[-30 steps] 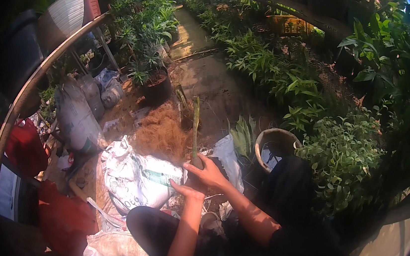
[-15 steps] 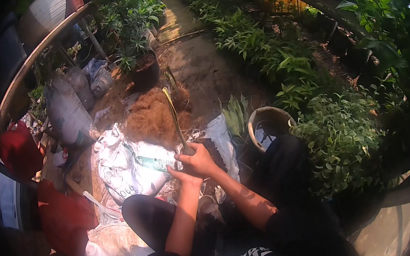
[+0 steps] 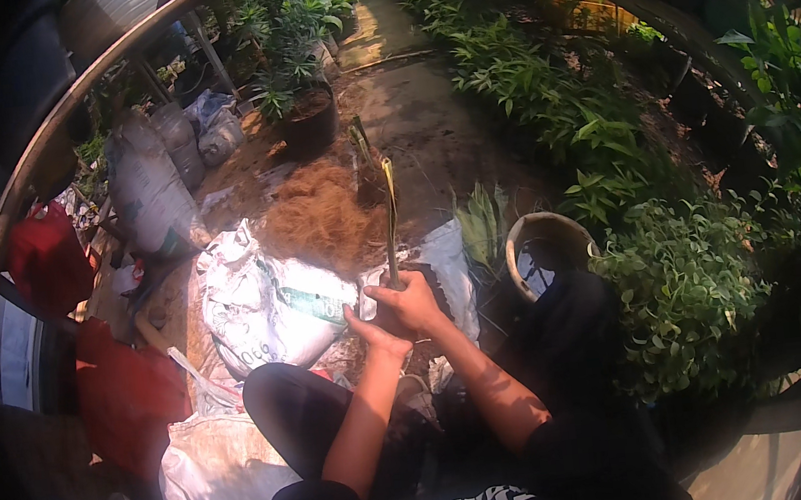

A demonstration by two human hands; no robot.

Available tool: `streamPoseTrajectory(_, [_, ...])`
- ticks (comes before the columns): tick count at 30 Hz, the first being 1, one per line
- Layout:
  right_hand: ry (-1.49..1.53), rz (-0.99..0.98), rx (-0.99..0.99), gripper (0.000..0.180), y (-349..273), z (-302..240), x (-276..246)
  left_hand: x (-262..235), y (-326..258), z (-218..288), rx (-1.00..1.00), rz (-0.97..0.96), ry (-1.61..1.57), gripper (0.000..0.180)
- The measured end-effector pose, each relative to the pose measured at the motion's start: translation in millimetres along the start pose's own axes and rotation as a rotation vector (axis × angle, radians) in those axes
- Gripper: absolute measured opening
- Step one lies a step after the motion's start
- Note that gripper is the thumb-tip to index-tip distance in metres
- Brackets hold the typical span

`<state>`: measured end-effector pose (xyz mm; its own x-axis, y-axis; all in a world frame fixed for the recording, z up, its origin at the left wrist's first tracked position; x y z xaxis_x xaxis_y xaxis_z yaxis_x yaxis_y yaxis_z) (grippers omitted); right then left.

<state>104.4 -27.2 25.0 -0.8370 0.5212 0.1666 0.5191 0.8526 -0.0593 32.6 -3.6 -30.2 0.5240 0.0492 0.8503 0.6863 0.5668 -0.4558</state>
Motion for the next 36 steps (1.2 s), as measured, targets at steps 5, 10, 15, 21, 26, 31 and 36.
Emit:
streamPoseTrajectory(5, [-0.029, 0.082, 0.017, 0.037, 2, -13, 5, 1, 4, 10, 0.075, -0.155, -0.078, 0.103])
streamPoseTrajectory(10, [-0.008, -0.057, -0.117, 0.041, 0, -14, 4, 10, 1, 6, 0.067, -0.123, -0.128, 0.097])
streamPoseTrajectory(15, [-0.055, -0.053, 0.062, 0.047, -8, 9, 17, -14, 5, 2, 0.145, -0.015, -0.028, 0.091])
streamPoseTrajectory(21, [-0.079, 0.08, 0.073, 0.039, -12, -15, 17, -7, 1, 12, 0.161, 0.16, -0.144, 0.089])
streamPoseTrajectory(26, [-0.143, 0.031, -0.363, 0.034, 0, -20, 2, 15, -10, 13, 0.097, -0.026, -0.118, 0.093])
streamPoseTrajectory(31, [-0.137, 0.011, -0.131, 0.036, -17, -8, 28, -6, 11, 17, 0.293, -0.133, -0.127, 0.098])
streamPoseTrajectory(36, [-0.128, 0.069, -0.001, 0.04, -10, 3, 22, -15, 12, 16, 0.196, -0.021, -0.107, 0.094])
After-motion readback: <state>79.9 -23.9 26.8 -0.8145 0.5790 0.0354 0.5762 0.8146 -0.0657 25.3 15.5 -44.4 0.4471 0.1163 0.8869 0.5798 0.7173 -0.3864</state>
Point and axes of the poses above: each hand's wrist, its own y-axis towards the middle knuckle, its own x-axis out of the palm, z = x × y, the point moved 5 cm from there along y, towards the middle knuckle, and after that the axes turned 4 degrees about y, right-handed, at the moved point
